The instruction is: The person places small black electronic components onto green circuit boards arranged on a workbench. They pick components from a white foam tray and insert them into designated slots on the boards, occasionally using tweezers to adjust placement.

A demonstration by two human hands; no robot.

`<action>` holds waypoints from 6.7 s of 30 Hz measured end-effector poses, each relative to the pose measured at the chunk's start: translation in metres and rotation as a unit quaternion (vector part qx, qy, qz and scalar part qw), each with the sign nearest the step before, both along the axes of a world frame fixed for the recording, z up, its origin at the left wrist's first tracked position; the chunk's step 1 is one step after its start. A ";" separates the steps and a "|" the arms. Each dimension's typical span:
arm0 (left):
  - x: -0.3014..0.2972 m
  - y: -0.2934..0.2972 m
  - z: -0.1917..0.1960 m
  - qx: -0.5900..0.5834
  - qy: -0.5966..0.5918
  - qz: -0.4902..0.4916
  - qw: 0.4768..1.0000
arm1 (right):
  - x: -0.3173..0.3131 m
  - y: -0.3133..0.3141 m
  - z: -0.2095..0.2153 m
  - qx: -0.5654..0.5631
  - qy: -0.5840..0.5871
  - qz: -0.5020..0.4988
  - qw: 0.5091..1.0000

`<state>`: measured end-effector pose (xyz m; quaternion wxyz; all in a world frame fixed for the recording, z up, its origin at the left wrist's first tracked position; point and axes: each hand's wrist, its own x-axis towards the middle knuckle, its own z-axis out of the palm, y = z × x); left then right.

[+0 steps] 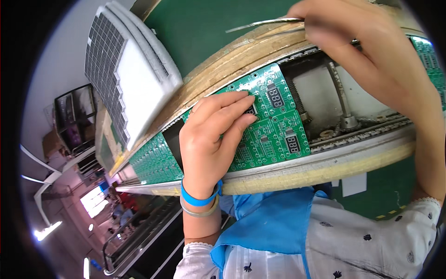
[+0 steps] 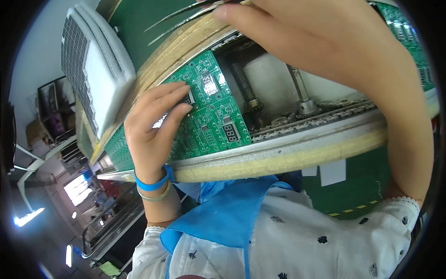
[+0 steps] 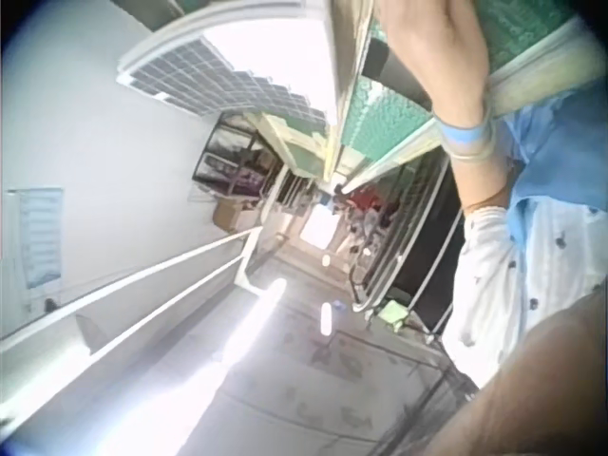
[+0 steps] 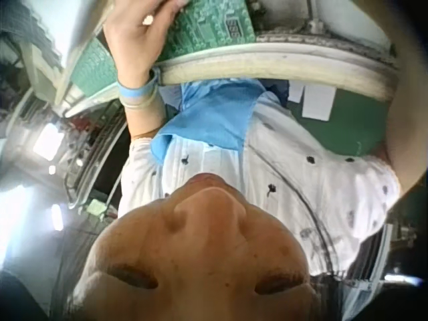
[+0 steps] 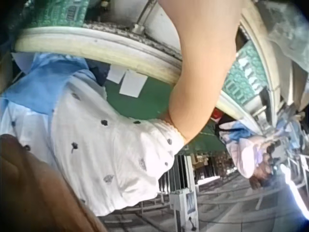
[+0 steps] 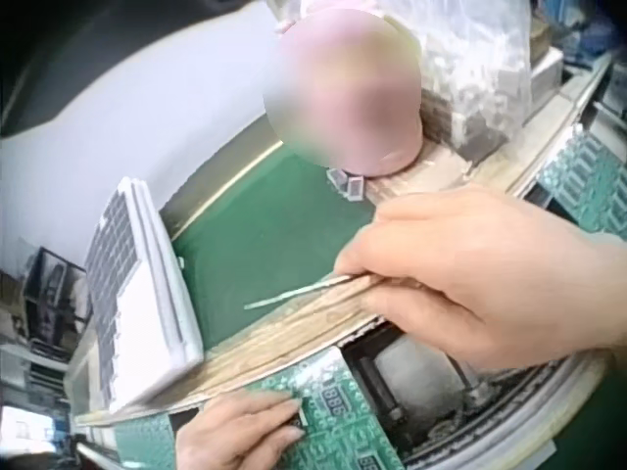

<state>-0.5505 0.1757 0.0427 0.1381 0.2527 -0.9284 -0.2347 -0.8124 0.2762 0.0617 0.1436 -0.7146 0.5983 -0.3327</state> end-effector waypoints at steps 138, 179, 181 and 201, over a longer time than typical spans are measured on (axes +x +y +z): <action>0.032 -0.001 -0.002 -0.108 0.096 0.004 0.989 | 0.020 0.005 -0.031 0.126 -0.217 -0.049 0.967; 0.056 0.061 -0.035 -0.048 0.054 0.110 0.991 | 0.088 -0.031 -0.027 0.000 0.143 0.070 0.987; 0.056 0.062 -0.036 -0.043 0.059 0.114 0.991 | 0.088 -0.033 -0.024 0.005 0.154 0.078 0.985; 0.062 0.051 -0.025 -0.011 0.120 0.050 0.991 | 0.035 -0.114 -0.041 -0.007 0.329 -0.138 0.934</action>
